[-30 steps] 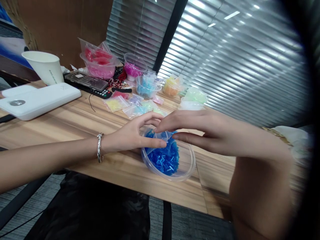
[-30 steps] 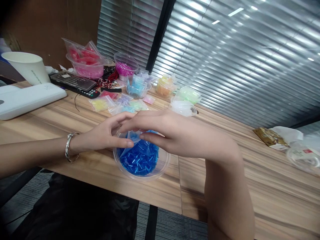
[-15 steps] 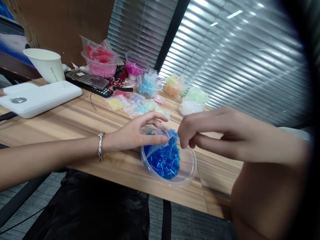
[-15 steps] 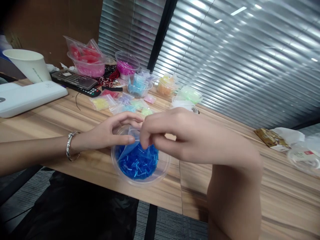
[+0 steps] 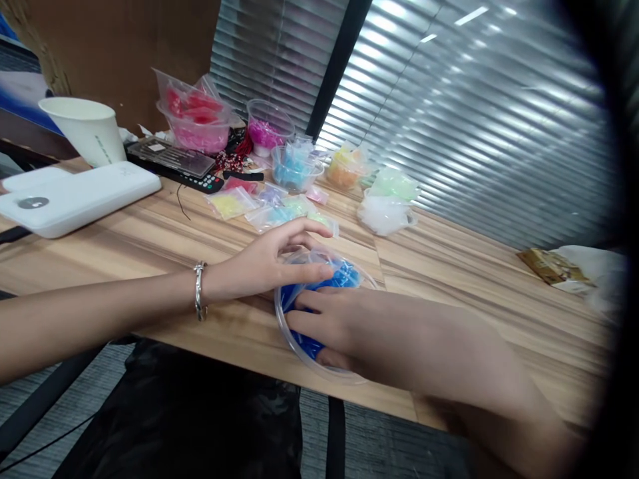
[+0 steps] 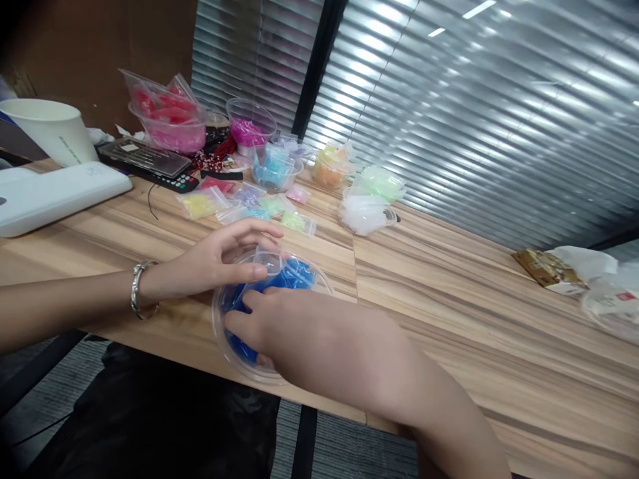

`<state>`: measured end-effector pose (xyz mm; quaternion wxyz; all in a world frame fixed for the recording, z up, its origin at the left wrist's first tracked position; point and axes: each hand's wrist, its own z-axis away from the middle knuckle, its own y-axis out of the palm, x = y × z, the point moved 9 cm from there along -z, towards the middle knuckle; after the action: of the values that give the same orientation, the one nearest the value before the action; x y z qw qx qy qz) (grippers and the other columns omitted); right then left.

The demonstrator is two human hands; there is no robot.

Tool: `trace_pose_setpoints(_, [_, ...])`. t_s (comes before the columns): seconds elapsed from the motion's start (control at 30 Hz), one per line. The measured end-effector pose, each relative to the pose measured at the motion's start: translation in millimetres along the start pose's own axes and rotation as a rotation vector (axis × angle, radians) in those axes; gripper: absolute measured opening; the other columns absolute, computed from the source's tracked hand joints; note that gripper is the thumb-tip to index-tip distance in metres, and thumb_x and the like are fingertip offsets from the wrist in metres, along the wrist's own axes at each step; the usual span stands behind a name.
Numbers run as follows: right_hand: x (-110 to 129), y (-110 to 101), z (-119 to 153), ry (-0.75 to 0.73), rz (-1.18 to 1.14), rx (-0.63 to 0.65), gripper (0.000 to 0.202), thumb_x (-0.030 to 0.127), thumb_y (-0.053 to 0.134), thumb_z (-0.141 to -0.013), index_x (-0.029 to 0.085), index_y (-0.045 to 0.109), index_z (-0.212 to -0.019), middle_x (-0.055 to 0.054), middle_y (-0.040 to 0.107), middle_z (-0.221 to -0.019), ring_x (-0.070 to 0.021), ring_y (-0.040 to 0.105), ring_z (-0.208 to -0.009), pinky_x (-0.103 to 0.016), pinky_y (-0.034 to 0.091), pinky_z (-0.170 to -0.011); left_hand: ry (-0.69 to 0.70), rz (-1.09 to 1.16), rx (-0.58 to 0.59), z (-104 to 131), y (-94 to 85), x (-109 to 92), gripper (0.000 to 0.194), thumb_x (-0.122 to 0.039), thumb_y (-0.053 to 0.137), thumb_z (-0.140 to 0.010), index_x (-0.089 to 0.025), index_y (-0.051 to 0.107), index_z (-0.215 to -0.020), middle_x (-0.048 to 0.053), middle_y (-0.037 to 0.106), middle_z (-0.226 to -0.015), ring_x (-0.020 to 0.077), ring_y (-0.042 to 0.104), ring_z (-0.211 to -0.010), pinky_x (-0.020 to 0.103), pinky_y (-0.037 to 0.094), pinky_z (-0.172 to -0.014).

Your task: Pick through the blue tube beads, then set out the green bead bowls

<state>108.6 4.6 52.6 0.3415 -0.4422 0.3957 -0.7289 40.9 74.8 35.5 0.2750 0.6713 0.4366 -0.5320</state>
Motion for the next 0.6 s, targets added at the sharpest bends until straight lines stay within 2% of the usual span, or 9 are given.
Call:
trace_pose_setpoints(0.13, [-2, 3, -5, -0.026, 0.045, 0.041, 0.016, 0.011, 0.055, -0.085, 0.021, 0.060, -0.095, -0.001, 0.067, -0.091, -0.0142, 0.059, -0.071, -0.026, 0.040, -0.063, -0.008, 0.000, -0.022, -1, -2.1, 1, 0.049, -0.034, 0.072, -0.081, -0.019, 0.052, -0.122, 0.008, 0.066, -0.112, 0.0207, 0.062, -0.112, 0.034, 0.047, -0.096])
trace_pose_setpoints(0.27, [-2, 3, -5, -0.015, 0.023, 0.091, 0.013, 0.011, 0.051, -0.089, 0.020, 0.060, -0.090, -0.001, 0.068, -0.091, -0.0134, 0.059, -0.074, -0.025, 0.041, -0.066, 0.006, 0.000, -0.019, -2, -2.1, 0, 0.048, -0.034, 0.071, -0.082, -0.018, 0.051, -0.122, 0.008, 0.065, -0.110, 0.0197, 0.062, -0.110, 0.033, 0.047, -0.095])
trace_pose_setpoints(0.4, [0, -6, -3, 0.001, -0.029, 0.107, 0.017, 0.015, 0.046, -0.095, 0.019, 0.061, -0.087, 0.000, 0.067, -0.087, -0.0112, 0.057, -0.072, -0.023, 0.040, -0.065, 0.023, 0.002, -0.024, -1, -2.9, -1, 0.048, -0.034, 0.072, -0.082, -0.019, 0.052, -0.122, 0.006, 0.064, -0.109, 0.0189, 0.062, -0.110, 0.032, 0.047, -0.095])
trace_pose_setpoints(0.5, [-2, -14, 3, 0.013, -0.037, 0.103, 0.017, 0.015, 0.047, -0.094, 0.019, 0.060, -0.086, 0.000, 0.064, -0.084, -0.0105, 0.054, -0.069, -0.023, 0.037, -0.060, 0.024, 0.008, -0.019, -1, -2.0, -1, 0.048, -0.034, 0.072, -0.082, -0.020, 0.052, -0.123, 0.006, 0.065, -0.109, 0.0195, 0.061, -0.111, 0.033, 0.047, -0.096])
trace_pose_setpoints(0.6, [-4, -24, 10, -0.009, -0.058, 0.085, 0.015, 0.014, 0.049, -0.093, 0.019, 0.062, -0.088, -0.001, 0.065, -0.084, -0.0114, 0.055, -0.070, -0.023, 0.039, -0.063, 0.038, 0.014, -0.016, -1, -1.6, -3, 0.050, -0.033, 0.073, -0.081, -0.019, 0.051, -0.123, 0.007, 0.066, -0.109, 0.0194, 0.061, -0.112, 0.033, 0.046, -0.097])
